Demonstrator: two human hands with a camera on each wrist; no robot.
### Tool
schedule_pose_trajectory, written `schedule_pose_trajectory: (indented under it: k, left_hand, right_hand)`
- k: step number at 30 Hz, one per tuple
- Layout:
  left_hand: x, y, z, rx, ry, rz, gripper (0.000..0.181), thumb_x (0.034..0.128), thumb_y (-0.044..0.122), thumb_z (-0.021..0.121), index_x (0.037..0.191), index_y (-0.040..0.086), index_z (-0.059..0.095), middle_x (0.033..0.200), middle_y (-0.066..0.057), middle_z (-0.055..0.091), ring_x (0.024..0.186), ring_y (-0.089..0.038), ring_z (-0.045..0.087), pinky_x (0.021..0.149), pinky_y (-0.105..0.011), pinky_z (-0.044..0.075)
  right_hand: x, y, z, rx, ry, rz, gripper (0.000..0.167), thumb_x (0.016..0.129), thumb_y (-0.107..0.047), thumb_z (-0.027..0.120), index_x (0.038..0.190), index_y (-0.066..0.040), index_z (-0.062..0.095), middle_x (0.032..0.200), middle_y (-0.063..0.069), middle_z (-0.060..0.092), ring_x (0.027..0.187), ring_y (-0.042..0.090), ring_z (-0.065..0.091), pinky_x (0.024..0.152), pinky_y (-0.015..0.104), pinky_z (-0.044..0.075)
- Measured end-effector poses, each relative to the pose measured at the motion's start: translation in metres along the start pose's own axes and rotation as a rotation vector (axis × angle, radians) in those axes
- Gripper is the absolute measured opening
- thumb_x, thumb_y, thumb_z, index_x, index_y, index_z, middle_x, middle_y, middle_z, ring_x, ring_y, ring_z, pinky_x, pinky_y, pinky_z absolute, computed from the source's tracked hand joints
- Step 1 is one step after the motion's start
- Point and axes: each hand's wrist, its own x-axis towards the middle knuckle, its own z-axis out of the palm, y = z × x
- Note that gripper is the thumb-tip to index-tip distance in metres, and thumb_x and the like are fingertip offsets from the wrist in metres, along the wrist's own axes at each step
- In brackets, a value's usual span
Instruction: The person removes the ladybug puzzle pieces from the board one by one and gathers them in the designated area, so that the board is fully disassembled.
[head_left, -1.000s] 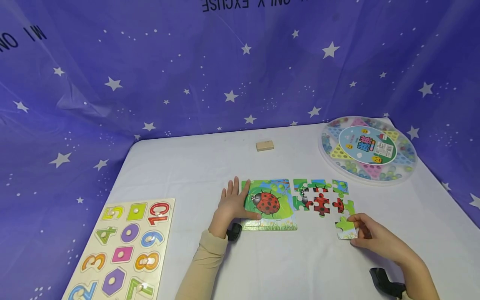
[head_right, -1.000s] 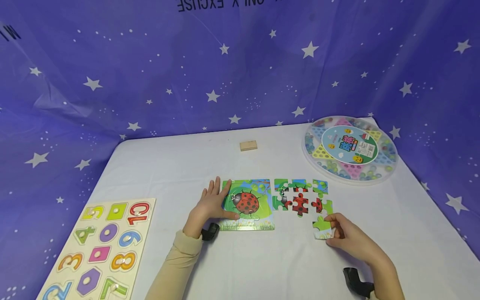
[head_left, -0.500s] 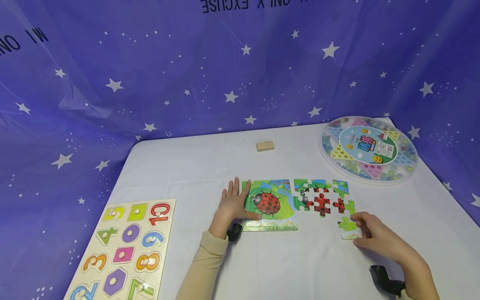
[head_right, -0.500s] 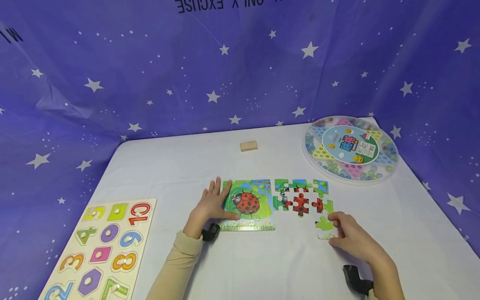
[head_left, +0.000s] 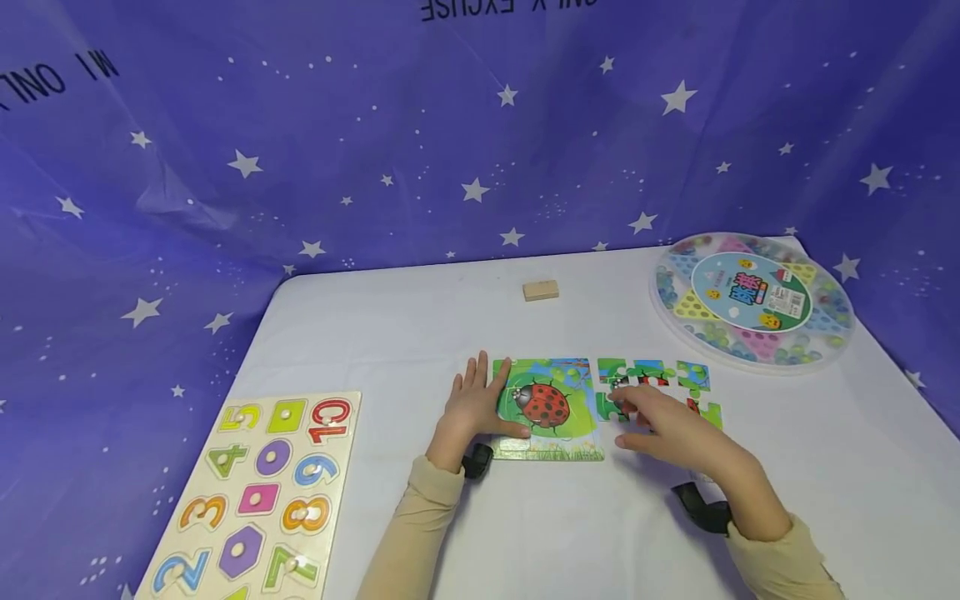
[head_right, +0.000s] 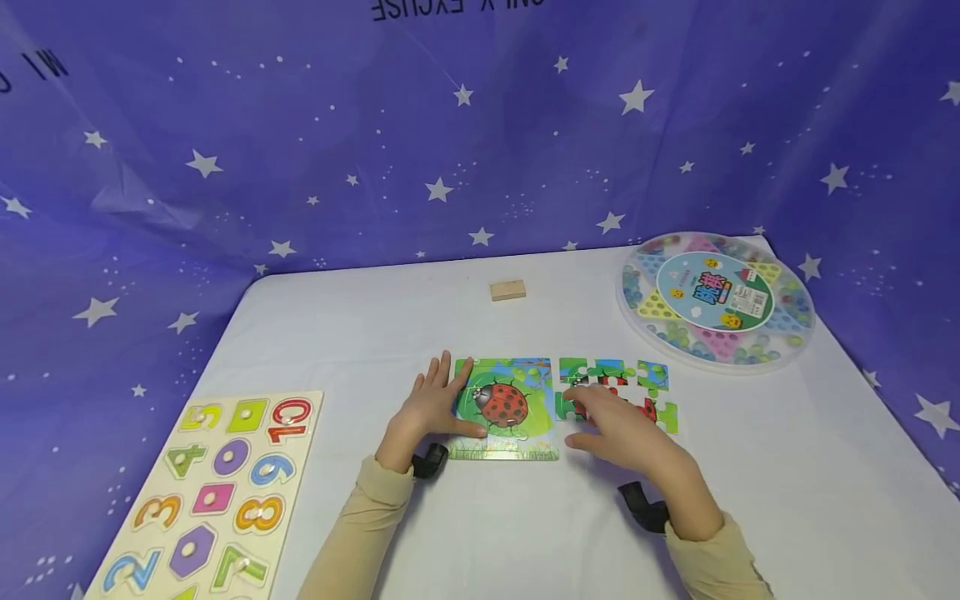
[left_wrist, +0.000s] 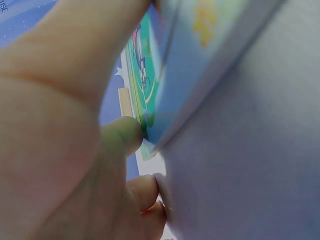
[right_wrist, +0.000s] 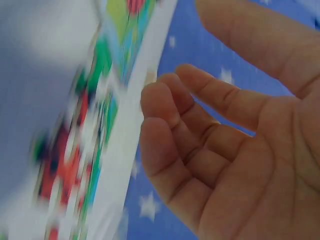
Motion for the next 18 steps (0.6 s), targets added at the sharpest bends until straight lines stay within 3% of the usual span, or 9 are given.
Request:
schedule_pose_trajectory:
  k: [5,10,18]
  left_hand:
    - [0.002,-0.001,0.002,0.031,0.003,-0.01,0.112,0.0606,0.06,0.073,0.147,0.017,0.016,0.148,-0.021,0.001,0.135,-0.036,0.001,0.106,-0.05,0.01]
    - [0.003,-0.001,0.0,0.029,-0.001,0.012,0.113,0.0603,0.06,0.073,0.147,0.017,0.014,0.148,-0.02,-0.001,0.135,-0.035,0.0,0.106,-0.049,0.009]
    - [0.002,-0.004,0.001,0.011,-0.019,0.014,0.113,0.061,0.059,0.074,0.147,0.018,0.013,0.148,-0.02,-0.001,0.135,-0.035,-0.001,0.106,-0.048,0.009]
  right_hand:
    - [0.032,-0.029,0.029,-0.148,-0.054,-0.058,0.059,0.076,-0.019,0.073,0.127,0.001,0.049,0.107,0.011,0.053,0.083,0.018,0.054,0.071,0.036,0.046]
    - [0.049,-0.039,0.055,-0.249,-0.066,-0.066,0.059,0.073,-0.022,0.076,0.122,0.002,0.053,0.106,0.013,0.052,0.085,0.023,0.056,0.07,0.037,0.047]
    - [0.049,-0.032,0.07,-0.194,0.015,-0.067,0.047,0.072,-0.018,0.077,0.112,-0.001,0.059,0.1,0.009,0.05,0.08,0.019,0.05,0.068,0.035,0.045]
